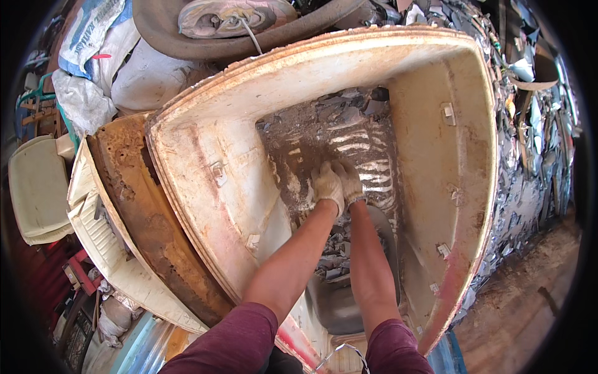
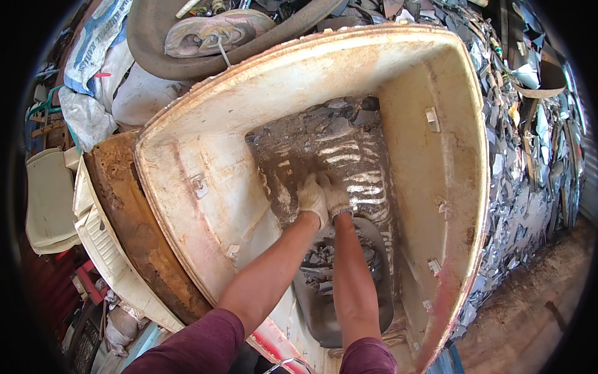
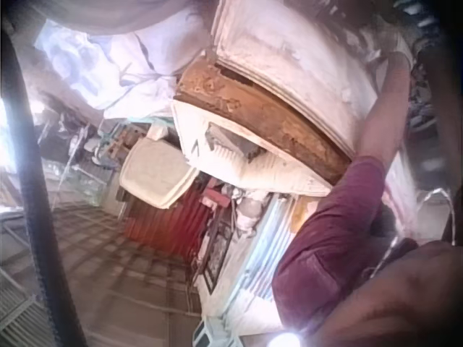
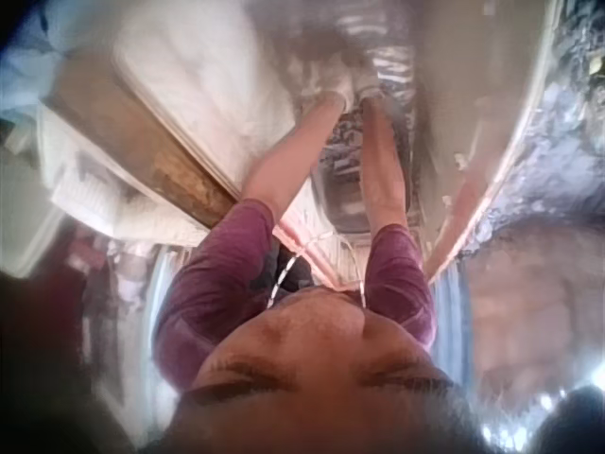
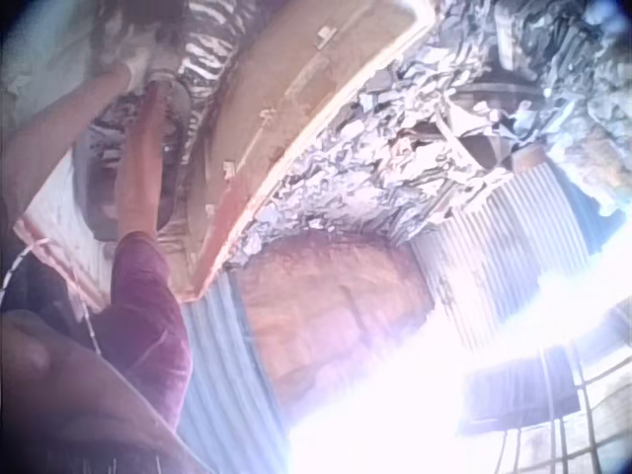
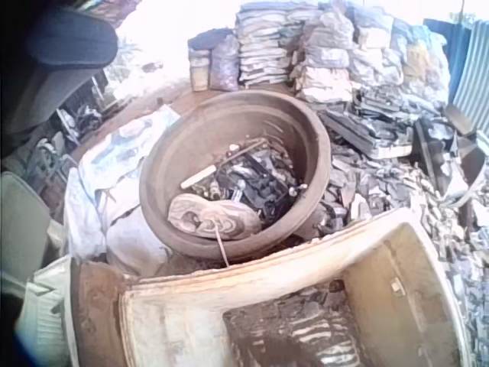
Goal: The person sorts broken glass shards from a large white container, picking them up by hand and placing them into a sack. The person also moves a metal pan and a sack within the cluttered scrap yard environment.
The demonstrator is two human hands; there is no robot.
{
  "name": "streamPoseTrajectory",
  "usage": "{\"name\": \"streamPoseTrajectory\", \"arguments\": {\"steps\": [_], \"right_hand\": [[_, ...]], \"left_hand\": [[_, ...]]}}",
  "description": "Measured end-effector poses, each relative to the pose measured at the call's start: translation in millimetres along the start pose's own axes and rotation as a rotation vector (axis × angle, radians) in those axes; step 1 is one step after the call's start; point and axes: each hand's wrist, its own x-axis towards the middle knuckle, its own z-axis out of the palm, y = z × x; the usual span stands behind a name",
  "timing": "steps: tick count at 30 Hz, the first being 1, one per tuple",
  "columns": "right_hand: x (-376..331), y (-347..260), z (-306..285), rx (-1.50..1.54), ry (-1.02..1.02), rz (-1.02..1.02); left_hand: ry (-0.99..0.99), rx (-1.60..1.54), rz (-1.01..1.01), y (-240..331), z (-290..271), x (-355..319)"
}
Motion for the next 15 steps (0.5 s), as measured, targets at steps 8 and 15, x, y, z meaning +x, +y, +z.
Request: {"name": "streamPoseTrajectory", "arguments": {"steps": [8,15], "right_hand": [[-129.2,-53.5,-121.3,-0.369,-0.775,0.424],[51.5,-41.0,-154.9,0.196,0.106,0.477]], "left_hand": [[-0.145,1.176,-0.166,-5.8,-83.0,-141.2],[0.162,1.343,0.474,182.5,33.9,-15.4]]}}
